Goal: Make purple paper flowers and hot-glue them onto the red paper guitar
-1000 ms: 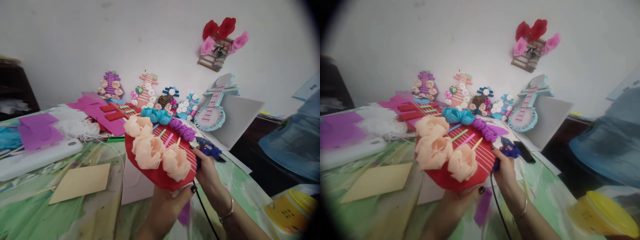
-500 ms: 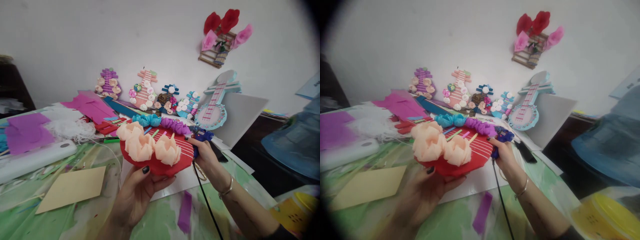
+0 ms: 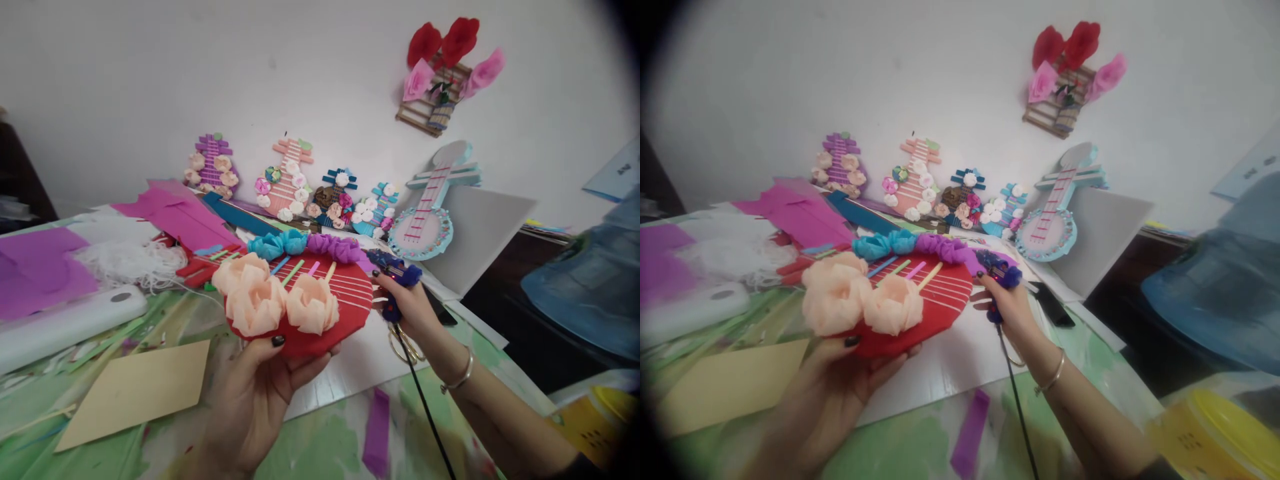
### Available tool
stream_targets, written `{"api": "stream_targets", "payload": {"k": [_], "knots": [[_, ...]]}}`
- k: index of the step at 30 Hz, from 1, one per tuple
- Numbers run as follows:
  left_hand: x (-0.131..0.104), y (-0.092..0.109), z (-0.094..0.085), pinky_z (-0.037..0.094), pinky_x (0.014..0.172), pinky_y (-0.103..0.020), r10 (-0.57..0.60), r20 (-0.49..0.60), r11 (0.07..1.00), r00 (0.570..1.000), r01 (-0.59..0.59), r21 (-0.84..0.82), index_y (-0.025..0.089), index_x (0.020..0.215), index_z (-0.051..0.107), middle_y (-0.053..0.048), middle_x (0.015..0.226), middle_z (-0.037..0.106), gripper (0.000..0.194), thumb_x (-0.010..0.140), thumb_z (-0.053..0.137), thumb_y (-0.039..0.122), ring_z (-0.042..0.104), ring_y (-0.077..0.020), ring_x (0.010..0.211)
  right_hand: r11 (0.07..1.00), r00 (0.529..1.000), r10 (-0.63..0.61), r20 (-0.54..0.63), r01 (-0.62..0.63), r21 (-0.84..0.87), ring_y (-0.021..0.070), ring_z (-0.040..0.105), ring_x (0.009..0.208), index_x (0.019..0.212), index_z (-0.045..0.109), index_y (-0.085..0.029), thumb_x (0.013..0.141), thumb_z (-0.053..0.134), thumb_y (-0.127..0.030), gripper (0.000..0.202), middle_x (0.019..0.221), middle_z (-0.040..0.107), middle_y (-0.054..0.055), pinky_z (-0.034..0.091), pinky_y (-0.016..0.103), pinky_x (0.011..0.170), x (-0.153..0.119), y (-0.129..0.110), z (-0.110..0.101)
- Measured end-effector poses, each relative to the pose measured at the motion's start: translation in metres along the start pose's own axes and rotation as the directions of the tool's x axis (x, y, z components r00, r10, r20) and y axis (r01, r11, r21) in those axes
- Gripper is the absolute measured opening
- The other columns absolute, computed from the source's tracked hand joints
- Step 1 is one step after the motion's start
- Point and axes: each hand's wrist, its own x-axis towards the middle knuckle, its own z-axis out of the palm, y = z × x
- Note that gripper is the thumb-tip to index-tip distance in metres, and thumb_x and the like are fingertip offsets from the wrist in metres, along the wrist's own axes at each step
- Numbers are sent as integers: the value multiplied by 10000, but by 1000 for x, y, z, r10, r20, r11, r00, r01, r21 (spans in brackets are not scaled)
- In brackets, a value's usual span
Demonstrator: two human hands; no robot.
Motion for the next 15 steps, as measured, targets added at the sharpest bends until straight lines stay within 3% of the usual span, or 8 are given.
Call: {"api": "stream_targets", "payload": {"k": [3, 6, 10, 13, 15], "knots": [[1, 2, 1, 567, 821, -449, 6, -103, 1000, 995, -5, 6, 165, 1262, 481, -104, 936, 734, 518, 762, 481, 29, 686, -305, 909, 985, 994, -100, -43, 92, -149, 114, 553, 422, 721, 618, -146, 670, 729, -375, 260, 564, 637, 25, 416, 201, 377, -5, -11, -14], [0, 4, 2, 545, 852, -490, 20, -154, 1000, 988, -17, 19, 149, 1234, 502, -112, 950, 732, 506, 748, 483, 8, 682, -313, 919, 954, 992, -117, 54, 128, -270, 63, 382, 311, 660, 617, -140, 716, 682, -415, 288, 383, 507, -18, 282, 185, 324, -16, -26, -24], [-2, 4, 1, 527, 874, -507, 4, -147, 998, 989, 6, 62, 137, 1187, 539, -128, 980, 726, 441, 761, 499, 34, 677, -321, 929, 973, 978, -120, 169, 150, -175, 78, 381, 341, 673, 640, -149, 683, 642, -320, 171, 406, 490, -17, 243, 203, 334, -30, -46, -26], [-3, 4, -2, 524, 875, -503, -34, -125, 995, 992, 45, 87, 117, 1087, 585, -134, 941, 733, 331, 766, 521, 70, 676, -331, 924, 992, 958, -40, 283, 72, -106, 92, 414, 367, 680, 640, -150, 605, 608, -252, 131, 462, 534, 3, 247, 207, 341, -34, -54, -24], [-3, 4, -3, 521, 881, -497, -46, -108, 994, 993, 57, 96, 115, 1009, 609, -130, 914, 738, 257, 766, 528, 89, 676, -328, 927, 989, 951, 16, 309, 31, -146, 98, 448, 386, 700, 639, -148, 595, 603, -226, 136, 513, 575, 15, 272, 205, 347, -34, -55, -23]]}}
